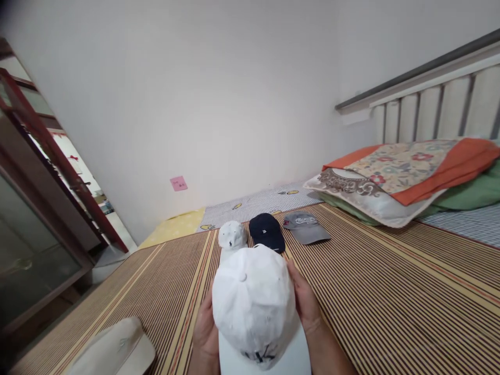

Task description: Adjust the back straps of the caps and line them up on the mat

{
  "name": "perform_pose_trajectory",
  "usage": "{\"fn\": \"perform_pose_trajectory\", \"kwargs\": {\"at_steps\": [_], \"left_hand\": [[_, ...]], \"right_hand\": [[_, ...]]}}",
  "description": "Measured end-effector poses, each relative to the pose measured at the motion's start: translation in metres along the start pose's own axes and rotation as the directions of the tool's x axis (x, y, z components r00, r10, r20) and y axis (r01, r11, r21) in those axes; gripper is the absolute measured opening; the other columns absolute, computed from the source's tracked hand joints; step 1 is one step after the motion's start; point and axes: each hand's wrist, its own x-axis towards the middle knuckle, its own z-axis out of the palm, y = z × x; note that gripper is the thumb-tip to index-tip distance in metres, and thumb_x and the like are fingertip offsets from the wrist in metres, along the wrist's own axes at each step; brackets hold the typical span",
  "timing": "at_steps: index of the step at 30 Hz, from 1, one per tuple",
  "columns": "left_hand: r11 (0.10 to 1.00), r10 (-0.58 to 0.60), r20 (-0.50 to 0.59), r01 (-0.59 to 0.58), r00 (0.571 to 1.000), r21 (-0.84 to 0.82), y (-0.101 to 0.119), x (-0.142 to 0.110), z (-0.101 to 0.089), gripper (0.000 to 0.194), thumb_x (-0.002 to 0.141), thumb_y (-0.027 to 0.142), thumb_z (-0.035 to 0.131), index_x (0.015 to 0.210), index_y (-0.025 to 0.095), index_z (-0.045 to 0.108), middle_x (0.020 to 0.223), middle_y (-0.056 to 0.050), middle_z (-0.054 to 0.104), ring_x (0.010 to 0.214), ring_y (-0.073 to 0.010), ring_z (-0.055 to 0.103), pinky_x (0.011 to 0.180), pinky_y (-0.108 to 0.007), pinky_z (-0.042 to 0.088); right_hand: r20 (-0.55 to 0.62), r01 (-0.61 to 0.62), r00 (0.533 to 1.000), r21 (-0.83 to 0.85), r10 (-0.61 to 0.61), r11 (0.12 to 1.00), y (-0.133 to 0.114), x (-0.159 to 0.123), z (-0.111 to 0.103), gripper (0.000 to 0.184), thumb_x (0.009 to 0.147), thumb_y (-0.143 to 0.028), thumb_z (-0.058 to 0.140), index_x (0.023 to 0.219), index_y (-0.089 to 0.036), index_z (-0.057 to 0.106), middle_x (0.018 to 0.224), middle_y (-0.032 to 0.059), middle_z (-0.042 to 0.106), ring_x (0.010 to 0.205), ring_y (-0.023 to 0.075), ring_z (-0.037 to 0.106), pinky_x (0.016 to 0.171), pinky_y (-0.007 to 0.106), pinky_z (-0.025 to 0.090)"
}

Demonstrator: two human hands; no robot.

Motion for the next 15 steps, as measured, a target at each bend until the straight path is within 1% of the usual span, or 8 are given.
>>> {"fn": "perform_pose_trajectory", "kwargs": {"at_steps": [3, 5, 6, 8, 10, 11, 13, 15], "left_hand": [[0.999, -0.042, 0.025, 0.042, 0.999, -0.014, -0.001, -0.004, -0.012, 0.057, 0.107, 0.047, 0.030, 0.137, 0.017, 0.067, 0.146, -0.012, 0.064, 0.154, -0.0287, 0.033, 0.130, -0.047, 0.008], [0.999, -0.038, 0.043, 0.039, 0.998, -0.011, 0.000, -0.006, -0.014, 0.054, 0.105, 0.048, 0.037, 0.137, 0.017, 0.068, 0.145, -0.013, 0.065, 0.154, -0.0308, 0.035, 0.130, -0.048, 0.011], [1.000, -0.029, 0.044, 0.029, 0.999, -0.003, 0.002, -0.006, -0.012, 0.055, 0.104, 0.049, 0.038, 0.138, 0.017, 0.067, 0.146, -0.013, 0.064, 0.153, -0.0315, 0.035, 0.130, -0.049, 0.012], [1.000, -0.011, 0.042, 0.010, 0.999, 0.021, 0.006, -0.004, -0.003, 0.058, 0.105, 0.052, 0.034, 0.140, 0.017, 0.065, 0.149, -0.013, 0.062, 0.153, -0.0316, 0.035, 0.130, -0.049, 0.012], [0.999, -0.001, 0.048, -0.001, 0.999, 0.042, 0.011, -0.002, 0.008, 0.061, 0.107, 0.052, 0.029, 0.141, 0.017, 0.065, 0.150, -0.012, 0.061, 0.154, -0.0304, 0.034, 0.130, -0.047, 0.011], [0.999, 0.002, 0.047, -0.005, 0.999, 0.044, 0.013, -0.003, 0.012, 0.060, 0.107, 0.052, 0.028, 0.141, 0.018, 0.065, 0.151, -0.012, 0.060, 0.154, -0.0298, 0.034, 0.130, -0.046, 0.010], [0.999, 0.007, 0.029, -0.008, 1.000, 0.036, 0.018, -0.008, 0.018, 0.056, 0.108, 0.048, 0.027, 0.141, 0.023, 0.065, 0.150, -0.010, 0.060, 0.153, -0.0286, 0.036, 0.131, -0.044, 0.011], [0.999, 0.010, -0.019, -0.009, 1.000, 0.038, 0.022, -0.019, 0.019, 0.051, 0.109, 0.041, 0.027, 0.142, 0.028, 0.064, 0.149, -0.007, 0.062, 0.150, -0.0274, 0.041, 0.131, -0.042, 0.013]], "right_hand": [[0.017, 0.048, 0.999, -0.006, -0.048, 0.999, 0.002, -0.001, -0.005, 0.062, 0.075, -0.062, 0.080, 0.118, -0.017, 0.078, 0.123, 0.0153, 0.078, 0.133, 0.0385, 0.062, 0.120, 0.056, 0.034], [0.019, 0.019, 1.000, -0.022, -0.019, 1.000, 0.004, -0.002, -0.004, 0.062, 0.069, -0.063, 0.084, 0.112, -0.018, 0.080, 0.122, 0.0156, 0.079, 0.135, 0.0399, 0.059, 0.121, 0.056, 0.033], [0.014, -0.011, 1.000, -0.029, 0.011, 1.000, 0.004, -0.003, -0.003, 0.059, 0.069, -0.061, 0.084, 0.109, -0.019, 0.081, 0.120, 0.0152, 0.079, 0.135, 0.0397, 0.059, 0.121, 0.056, 0.033], [0.002, -0.077, 0.997, -0.047, 0.077, 0.996, 0.003, -0.005, -0.002, 0.053, 0.071, -0.059, 0.084, 0.106, -0.019, 0.081, 0.117, 0.0140, 0.081, 0.135, 0.0384, 0.060, 0.121, 0.055, 0.033], [-0.014, -0.099, 0.995, -0.071, 0.098, 0.993, 0.000, -0.008, -0.002, 0.055, 0.074, -0.060, 0.082, 0.109, -0.019, 0.081, 0.116, 0.0143, 0.081, 0.133, 0.0379, 0.061, 0.120, 0.055, 0.036], [-0.028, -0.086, 0.996, -0.089, 0.084, 0.992, -0.001, -0.011, -0.002, 0.057, 0.074, -0.062, 0.081, 0.111, -0.019, 0.080, 0.115, 0.0148, 0.081, 0.131, 0.0381, 0.063, 0.119, 0.055, 0.039], [-0.074, -0.026, 0.997, -0.149, 0.015, 0.989, -0.003, -0.019, -0.002, 0.058, 0.075, -0.063, 0.081, 0.113, -0.020, 0.080, 0.112, 0.0149, 0.082, 0.126, 0.0386, 0.067, 0.114, 0.054, 0.045], [-0.130, 0.068, 0.986, -0.251, -0.103, 0.966, -0.004, -0.027, 0.000, 0.052, 0.075, -0.061, 0.083, 0.109, -0.022, 0.081, 0.105, 0.0136, 0.083, 0.117, 0.0382, 0.072, 0.108, 0.052, 0.052]]}}
